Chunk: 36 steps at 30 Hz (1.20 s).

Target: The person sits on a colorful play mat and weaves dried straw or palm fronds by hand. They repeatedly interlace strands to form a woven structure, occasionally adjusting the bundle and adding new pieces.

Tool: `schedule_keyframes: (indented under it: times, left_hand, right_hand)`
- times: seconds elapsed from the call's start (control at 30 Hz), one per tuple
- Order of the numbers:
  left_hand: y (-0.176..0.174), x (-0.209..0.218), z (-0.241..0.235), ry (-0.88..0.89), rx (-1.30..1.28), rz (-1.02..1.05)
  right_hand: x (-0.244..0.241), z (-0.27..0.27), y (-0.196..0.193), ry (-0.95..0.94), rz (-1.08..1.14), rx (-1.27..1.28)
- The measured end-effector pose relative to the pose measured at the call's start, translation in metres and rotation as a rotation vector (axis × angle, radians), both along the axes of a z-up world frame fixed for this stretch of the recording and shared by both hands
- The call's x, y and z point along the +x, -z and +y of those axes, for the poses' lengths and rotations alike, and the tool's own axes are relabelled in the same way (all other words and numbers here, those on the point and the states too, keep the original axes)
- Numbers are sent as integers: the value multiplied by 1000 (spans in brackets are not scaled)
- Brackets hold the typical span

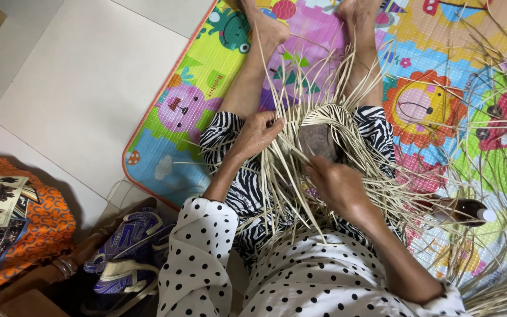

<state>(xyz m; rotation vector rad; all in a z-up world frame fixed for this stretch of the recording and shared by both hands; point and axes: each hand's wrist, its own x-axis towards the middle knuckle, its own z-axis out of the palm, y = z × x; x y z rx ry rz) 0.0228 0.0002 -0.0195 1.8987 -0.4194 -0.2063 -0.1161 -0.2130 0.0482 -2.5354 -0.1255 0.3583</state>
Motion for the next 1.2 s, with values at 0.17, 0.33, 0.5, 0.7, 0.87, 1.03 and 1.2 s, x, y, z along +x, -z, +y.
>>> schedule_keyframes:
  times: [0.17,0.33,0.5,0.7,0.87,1.03,1.2]
  left_hand:
    - [15,5,3,42,18,1]
    - [10,0,2,37,84,16]
    - [9,-2,2,47,107,-13]
    - [13,2,3,42,119,-29]
    - [11,2,2,17,132,-16]
    - [19,5,-1,-10,166,-39]
    - [28,5,-6,-31,211,-9]
  right_hand:
    - [-38,-43,-21,42,-109,269]
    - [-72,-53,-19,-36,-336,244]
    - [-93,-50,-30,-149,-435,172]
    - [-104,-51,-66,-128,-376,86]
    - [-121,-78,-55,-121,-364,-188]
    - [-110,-89,-79,-108,-710,-333]
    - [-88,-92,-89,-111,-1112,-248]
